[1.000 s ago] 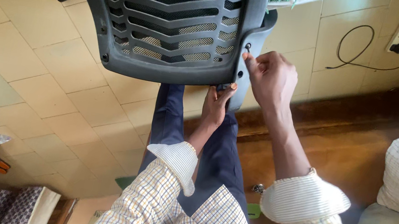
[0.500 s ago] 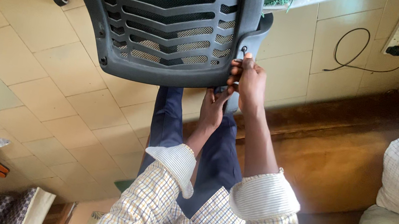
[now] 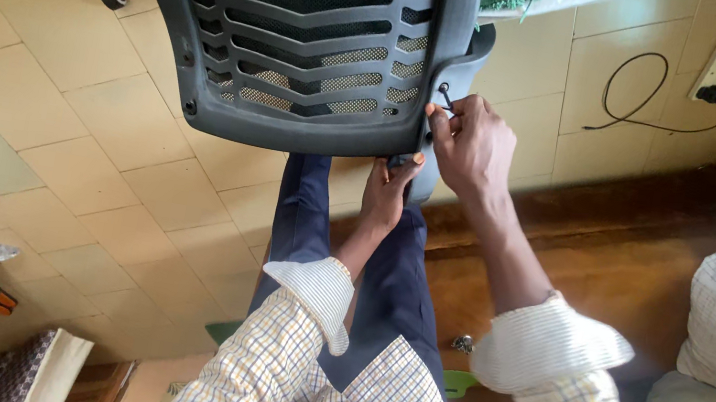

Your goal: The person attaches a plastic armrest to the underside of an office chair seat using a screwdriver and screws. They align the armrest, insert screws, and tighten them to secure the part.

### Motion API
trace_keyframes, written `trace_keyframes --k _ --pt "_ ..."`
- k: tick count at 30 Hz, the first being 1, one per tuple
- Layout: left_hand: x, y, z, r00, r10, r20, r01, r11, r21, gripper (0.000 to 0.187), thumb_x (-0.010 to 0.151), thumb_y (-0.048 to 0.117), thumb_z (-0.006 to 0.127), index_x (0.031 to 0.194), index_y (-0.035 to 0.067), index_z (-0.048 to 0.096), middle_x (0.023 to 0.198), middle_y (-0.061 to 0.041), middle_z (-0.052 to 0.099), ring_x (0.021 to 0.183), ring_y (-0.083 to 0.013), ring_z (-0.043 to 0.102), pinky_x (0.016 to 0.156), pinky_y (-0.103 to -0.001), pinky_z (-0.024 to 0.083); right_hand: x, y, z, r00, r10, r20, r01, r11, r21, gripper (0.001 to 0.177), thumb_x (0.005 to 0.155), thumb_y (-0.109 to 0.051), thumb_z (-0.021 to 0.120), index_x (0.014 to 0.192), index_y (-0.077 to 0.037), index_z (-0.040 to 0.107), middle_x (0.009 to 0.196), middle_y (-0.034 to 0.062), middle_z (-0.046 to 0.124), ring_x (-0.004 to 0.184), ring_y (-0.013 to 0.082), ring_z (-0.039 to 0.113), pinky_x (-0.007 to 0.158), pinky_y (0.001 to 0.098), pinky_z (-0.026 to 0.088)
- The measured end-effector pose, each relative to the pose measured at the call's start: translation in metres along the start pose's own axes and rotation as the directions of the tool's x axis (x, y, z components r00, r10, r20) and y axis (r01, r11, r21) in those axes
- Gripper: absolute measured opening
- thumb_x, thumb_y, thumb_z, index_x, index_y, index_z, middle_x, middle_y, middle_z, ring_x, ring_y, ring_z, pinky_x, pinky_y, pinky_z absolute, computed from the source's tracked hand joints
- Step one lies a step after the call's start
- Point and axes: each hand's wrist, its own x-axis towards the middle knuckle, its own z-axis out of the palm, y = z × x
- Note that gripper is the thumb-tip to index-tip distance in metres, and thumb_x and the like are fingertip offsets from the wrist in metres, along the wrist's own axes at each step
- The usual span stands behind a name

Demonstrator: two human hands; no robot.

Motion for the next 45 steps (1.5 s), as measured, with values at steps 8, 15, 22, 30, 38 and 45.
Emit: trace_keyframes --k 8,15,22,30,38,45 --pt "-0.001 0.008 -0.001 0.997 0.026 0.067 -0.027 0.999 0.02 0.051 0.097 0.033 0.072 0.13 -0.004 0.058 0.109 -0.004 0.067 0.094 -0.0081 0.059 0.087 -0.025 0.048 -0.004 0.018 0.049 0.747 0.637 0.192 -0.591 0.503 0.631 0.042 0.103 -0.034 0.048 0.094 0.002 0.068 0.064 0.0101 0.063 0.052 0.0214 0.063 0.049 0.0372 0.051" --pt "-0.001 0.016 0.0 0.996 0.042 0.079 -0.048 0.996 0.071 0.054 0.096 0.036 0.071 0.13 -0.004 0.057 0.116 -0.007 0.067 0.104 -0.0114 0.062 0.095 -0.027 0.048 -0.015 0.006 0.012 0.902 0.424 0.084 -0.418 0.802 0.427 0.051 0.098 -0.045 0.063 0.109 0.004 0.067 0.077 0.0132 0.071 0.061 0.0235 0.068 0.054 0.039 0.054" --pt "-0.001 0.007 -0.004 0.999 0.017 0.041 -0.02 0.998 0.064 0.046 0.092 0.028 0.074 0.121 -0.006 0.062 0.115 -0.01 0.069 0.106 -0.016 0.064 0.097 -0.03 0.048 -0.006 -0.019 -0.015 0.973 0.229 -0.039 -0.226 0.972 0.068 0.034 0.091 -0.037 0.075 0.085 -0.004 0.073 0.078 0.012 0.074 0.066 0.028 0.073 0.064 0.0402 0.057" --pt "0.008 -0.013 -0.015 0.998 0.042 0.048 -0.049 0.989 0.141 0.041 0.099 0.026 0.073 0.119 -0.009 0.064 0.111 -0.009 0.066 0.099 -0.0137 0.058 0.09 -0.029 0.047 -0.012 -0.018 0.021 0.911 0.403 -0.087 -0.398 0.915 0.066 0.035 0.101 -0.032 0.064 0.082 -0.003 0.072 0.064 0.0171 0.069 0.059 0.0325 0.069 0.062 0.044 0.054" --pt "0.006 0.006 -0.017 0.977 -0.212 -0.007 0.211 0.971 0.108 0.043 0.09 0.032 0.076 0.116 0.0 0.065 0.092 0.001 0.068 0.073 -0.0091 0.056 0.062 -0.029 0.043 -0.007 0.006 0.069 0.604 0.684 0.409 -0.623 0.086 0.777 0.037 0.102 -0.029 0.054 0.094 0.002 0.071 0.065 0.0062 0.062 0.05 0.0183 0.059 0.043 0.036 0.045" --pt "0.005 0.055 -0.027 0.887 -0.41 0.212 0.316 0.874 0.368 0.056 0.086 0.035 0.076 0.13 0.005 0.059 0.101 -0.002 0.067 0.087 -0.0117 0.064 0.078 -0.034 0.053 -0.016 -0.014 0.017 0.954 0.179 -0.241 -0.178 0.984 0.028 0.042 0.087 -0.039 0.081 0.11 -0.004 0.075 0.081 0.0105 0.071 0.072 0.0292 0.069 0.062 0.0421 0.054"
